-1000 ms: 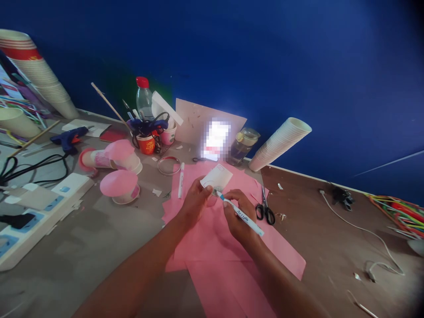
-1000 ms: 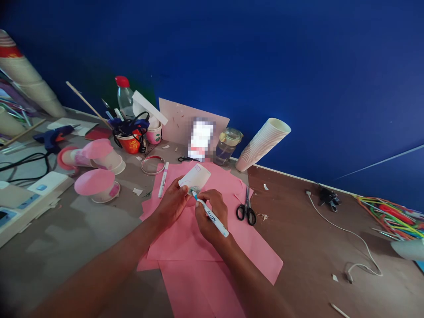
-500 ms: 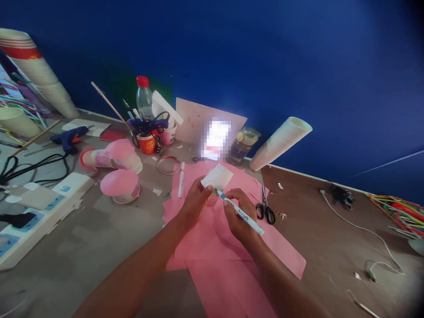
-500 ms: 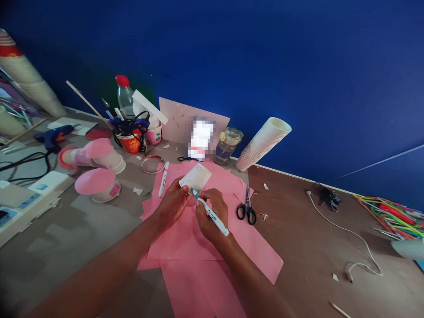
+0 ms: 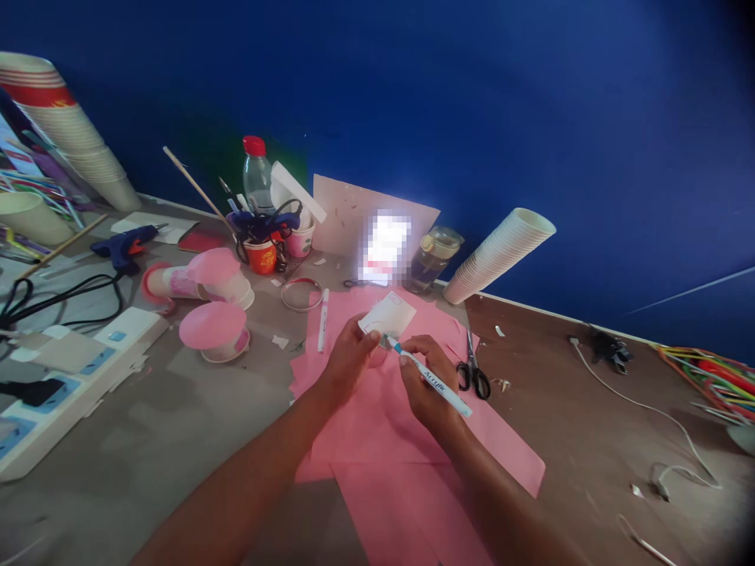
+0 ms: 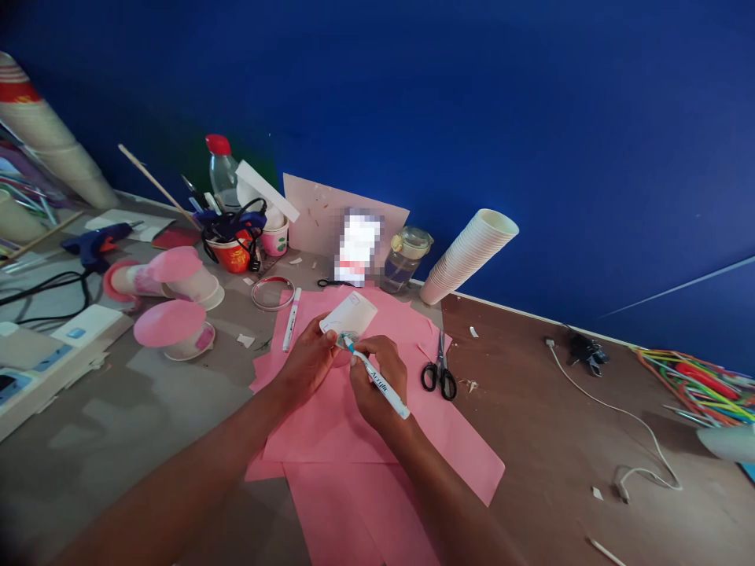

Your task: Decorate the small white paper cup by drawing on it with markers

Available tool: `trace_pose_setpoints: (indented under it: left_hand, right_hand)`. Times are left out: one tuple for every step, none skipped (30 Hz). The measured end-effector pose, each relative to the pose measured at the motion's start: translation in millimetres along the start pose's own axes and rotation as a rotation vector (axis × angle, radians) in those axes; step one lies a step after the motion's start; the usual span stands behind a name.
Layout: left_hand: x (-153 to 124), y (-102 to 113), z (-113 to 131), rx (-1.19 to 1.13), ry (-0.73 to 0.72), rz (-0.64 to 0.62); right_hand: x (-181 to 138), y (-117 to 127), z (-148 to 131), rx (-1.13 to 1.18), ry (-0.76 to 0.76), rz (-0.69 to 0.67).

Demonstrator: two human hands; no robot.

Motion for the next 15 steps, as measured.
trace_pose_setpoints:
  left_hand:
    - [-0.1, 0.0, 0.0, 0.002, 0.004, 0.002]
    - [-0.2, 0.0, 0.0, 0.001, 0.005, 0.004]
    - [-0.3, 0.0, 0.0, -0.001, 0.002, 0.005]
    - [-0.4, -0.2, 0.0, -0.003, -0.002, 0.005]
    - [-0.4, -0.3, 0.0, -0.004, -0.005, 0.005]
    - [-0.4, -0.4, 0.1, -0.004, -0.005, 0.006]
    - [-0.5, -0.5, 0.1, -0.001, -0.001, 0.008]
    - [-0.5, -0.6, 0.2, 0.003, 0.004, 0.012]
    - [-0.5, -0.6, 0.2, 0.008, 0.009, 0.015]
    - [-0.5, -0.5, 0.4, 0.009, 0.011, 0.017]
    - [-0.5, -0.4, 0.5, 0.009, 0.011, 0.017]
    - [-0.4, -0.3, 0.5, 0.008, 0.01, 0.018]
    - [-0.3, 0.0, 0.5, 0.007, 0.011, 0.022]
    - [-0.2, 0.3, 0.4, 0.007, 0.013, 0.025]
    - [0.0, 0.5, 0.2, 0.007, 0.016, 0.027]
  right_hand:
    - [-0.1, 0.0, 0.1, 0.002, -0.007, 0.002]
    - [-0.1, -0.1, 0.0, 0.004, -0.009, -0.005]
    - [0.0, -0.1, -0.2, 0.006, -0.009, -0.017]
    - [0.3, 0.1, -0.4, 0.007, -0.004, -0.027]
    - [0.7, 0.5, -0.5, 0.004, 0.001, -0.029]
    - [1.2, 1.2, -0.5, -0.004, 0.005, -0.023]
    - [1.8, 2.1, -0.2, -0.016, 0.008, -0.011]
    - [2.4, 2.9, 0.1, -0.028, 0.008, 0.0]
    - [2.9, 3.7, 0.5, -0.037, 0.007, 0.004]
    - [3.3, 4.2, 0.8, -0.039, 0.008, 0.0]
    - [3.5, 4.4, 1.1, -0.038, 0.012, -0.01]
    - [3.7, 4.5, 1.2, -0.035, 0.018, -0.015]
    - [3.6, 4.5, 1.2, -0.035, 0.024, -0.012]
    - [3.5, 4.4, 1.2, -0.038, 0.028, -0.001]
    - [3.4, 4.3, 1.0, -0.041, 0.029, 0.013]
Point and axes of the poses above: each hand's wrist, its own x-axis towards the middle knuckle, its own y-axis out of the back of the hand, z = x × y, the point moved 1 cm from there along x, towards the middle knuckle, and after that the axes turned 1 degree about z, right-handed, at the moved point
